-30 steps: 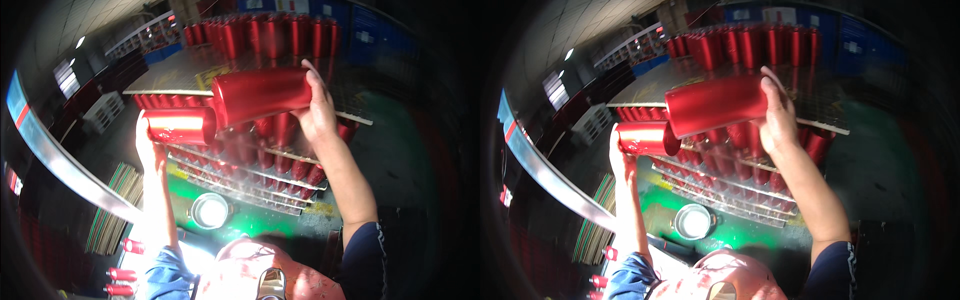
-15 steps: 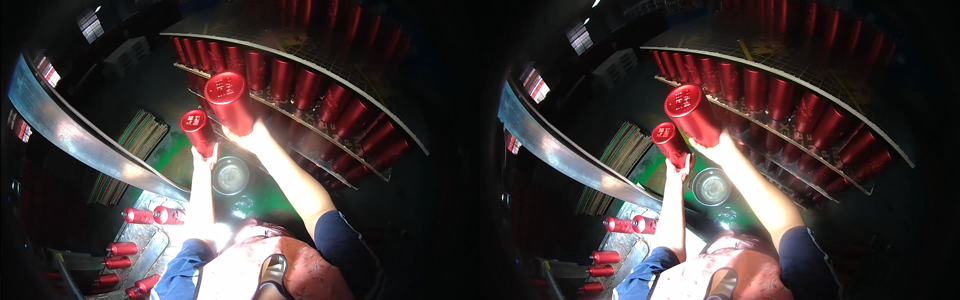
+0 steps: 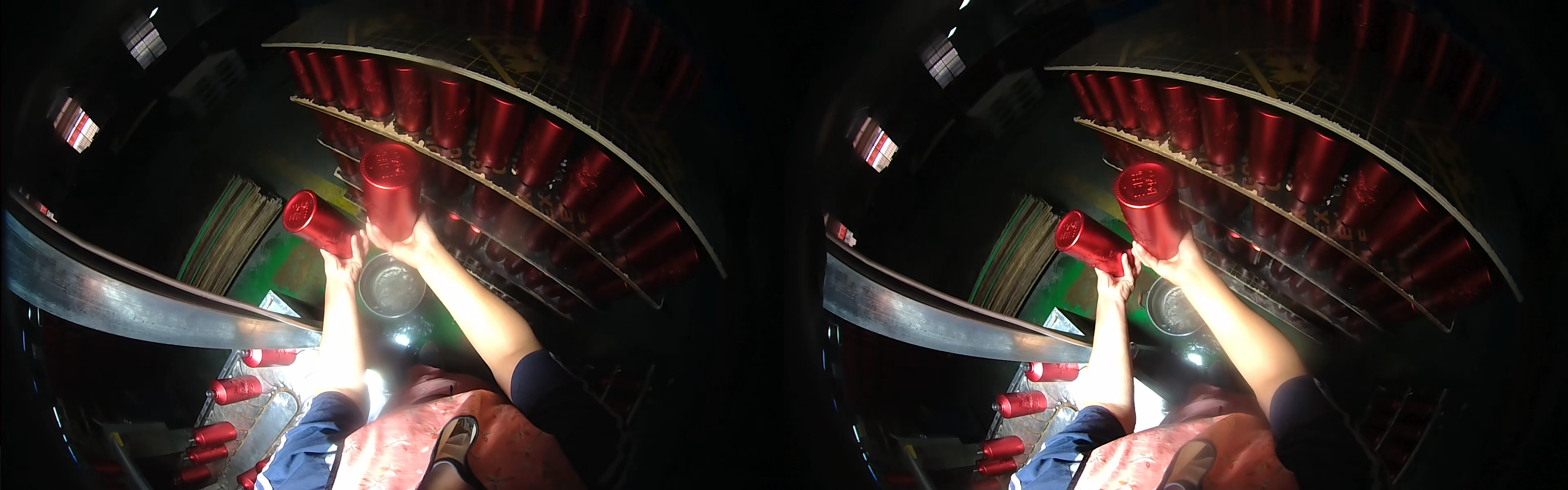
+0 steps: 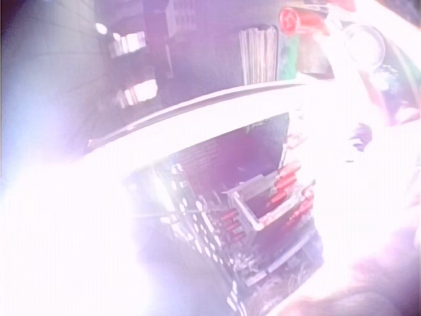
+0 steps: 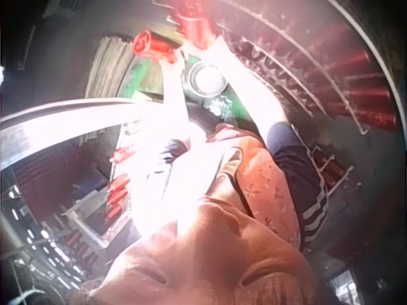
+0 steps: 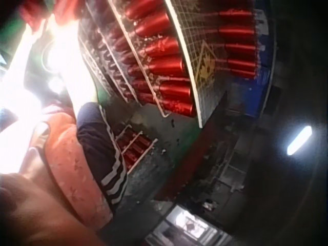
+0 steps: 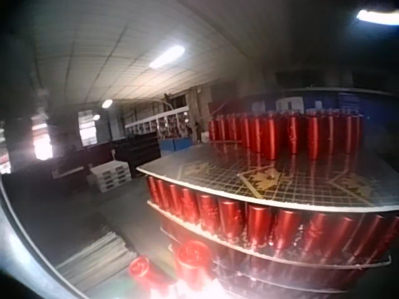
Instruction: The person repeatedly picks up red cylindrical spools from a rotating rack and places them onto a metal tray. The person handles the spools one at a time, moving them between the rack and the tray in a repetitive cycle.
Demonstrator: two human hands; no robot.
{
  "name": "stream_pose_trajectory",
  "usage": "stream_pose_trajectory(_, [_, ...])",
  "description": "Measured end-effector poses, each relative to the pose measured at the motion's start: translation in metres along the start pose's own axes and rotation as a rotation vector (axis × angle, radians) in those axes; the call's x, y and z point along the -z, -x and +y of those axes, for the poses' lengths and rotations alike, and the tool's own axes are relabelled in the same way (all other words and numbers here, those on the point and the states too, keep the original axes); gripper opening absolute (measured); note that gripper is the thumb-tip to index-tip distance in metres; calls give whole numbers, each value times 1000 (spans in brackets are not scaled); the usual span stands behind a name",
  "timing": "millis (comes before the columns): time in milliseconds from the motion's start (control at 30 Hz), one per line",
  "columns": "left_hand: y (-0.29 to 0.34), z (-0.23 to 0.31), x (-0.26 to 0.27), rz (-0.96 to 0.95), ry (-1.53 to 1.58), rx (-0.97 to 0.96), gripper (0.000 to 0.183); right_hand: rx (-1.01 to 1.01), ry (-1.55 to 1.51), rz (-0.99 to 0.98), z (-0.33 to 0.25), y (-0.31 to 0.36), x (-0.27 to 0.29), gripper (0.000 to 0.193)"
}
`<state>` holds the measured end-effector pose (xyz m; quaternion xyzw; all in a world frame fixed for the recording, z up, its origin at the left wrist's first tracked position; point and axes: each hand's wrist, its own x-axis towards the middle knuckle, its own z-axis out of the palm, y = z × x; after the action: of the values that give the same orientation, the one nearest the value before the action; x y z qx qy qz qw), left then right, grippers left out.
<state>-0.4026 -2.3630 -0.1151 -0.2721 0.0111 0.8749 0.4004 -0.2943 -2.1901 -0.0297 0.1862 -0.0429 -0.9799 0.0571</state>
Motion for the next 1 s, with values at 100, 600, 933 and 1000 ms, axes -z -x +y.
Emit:
stream_pose_trajectory(100, [21,-13,5,-119,-26,14,73,-15,-21,-126,2,25,13,64])
stream_pose_trajectory(600, [410,-67,158,250,-1054,-791,43,-106,-270,67,31,303,317,62])
stream_pose_trajectory(933, [732,142,155,1022,-1208,-2011,38,69,33,-149,127,262,291,48])
stream_pose_trajectory(1000, [754,197,171,1275,-1375,-2104,39,106,205,-248,174,233,249,46])
